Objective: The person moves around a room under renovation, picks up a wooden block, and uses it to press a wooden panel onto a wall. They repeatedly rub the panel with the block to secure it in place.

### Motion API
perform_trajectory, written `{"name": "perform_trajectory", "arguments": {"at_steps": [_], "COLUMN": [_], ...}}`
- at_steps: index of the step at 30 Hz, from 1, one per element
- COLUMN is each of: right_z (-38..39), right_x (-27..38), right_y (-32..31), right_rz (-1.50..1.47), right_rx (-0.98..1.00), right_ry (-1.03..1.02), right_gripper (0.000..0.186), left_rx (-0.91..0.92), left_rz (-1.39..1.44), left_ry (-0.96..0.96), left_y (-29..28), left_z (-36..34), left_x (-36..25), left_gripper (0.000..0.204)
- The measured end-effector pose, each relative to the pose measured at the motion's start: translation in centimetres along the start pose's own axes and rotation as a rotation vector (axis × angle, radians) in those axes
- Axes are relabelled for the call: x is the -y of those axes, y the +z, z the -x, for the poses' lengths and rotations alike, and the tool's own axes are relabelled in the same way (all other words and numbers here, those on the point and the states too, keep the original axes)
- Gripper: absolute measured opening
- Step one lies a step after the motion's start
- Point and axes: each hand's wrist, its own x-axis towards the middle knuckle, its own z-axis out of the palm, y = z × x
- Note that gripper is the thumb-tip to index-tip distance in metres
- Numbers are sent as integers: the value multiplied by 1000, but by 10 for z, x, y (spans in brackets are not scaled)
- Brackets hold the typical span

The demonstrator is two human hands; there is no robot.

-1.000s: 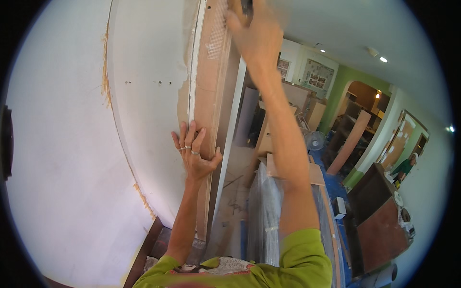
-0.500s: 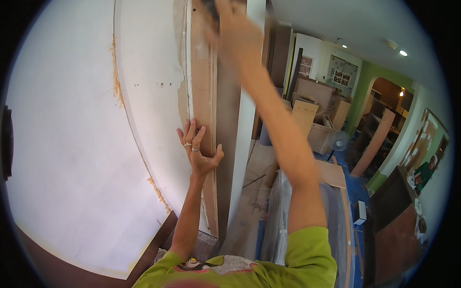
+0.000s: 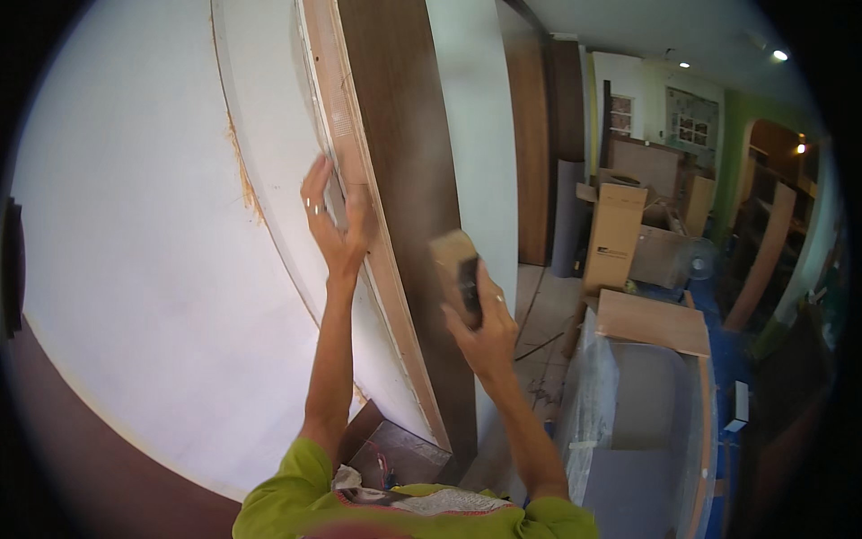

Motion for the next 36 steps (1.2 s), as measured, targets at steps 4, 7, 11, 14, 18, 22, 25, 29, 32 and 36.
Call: {"name": "perform_trajectory", "arguments": {"at_steps": [4,7,11,14,18,22,25,29,32,36], "right_z": [75,134,214,256,272,260,249,244,249,266], "right_x": [-53,-82,-122,-145,-166,-182,-191,-201,-211,-227], "right_y": [-21,-44,-64,-74,-82,-87,-86,-82,-77,-66], "right_rz": [-72,-45,16,47,-25,-34,-13,-117,-158,-201], "right_rx": [-21,48,144,232,355,472,536,506,451,417], "right_ry": [366,566,696,756,795,767,762,842,805,862], "right_gripper": [81,79,79,79,78,78,77,76,77,79], "left_rx": [-28,-111,-215,-216,-342,-192,1,24,-18,-117], "left_rz": [-73,-208,-193,-64,310,279,-108,-157,-109,-130], "left_ry": [101,114,56,18,-177,-129,-26,5,-98,-49], "left_y": [46,62,71,71,58,48,56,61,62,65], "left_z": [-66,-85,-102,-106,-99,-74,-48,-41,-40,-36], "left_x": [-10,-21,-15,-3,2,-10,-18,-23,-26,-27], "left_gripper": [48,50,39,25,26,39,51,51,49,43]}}
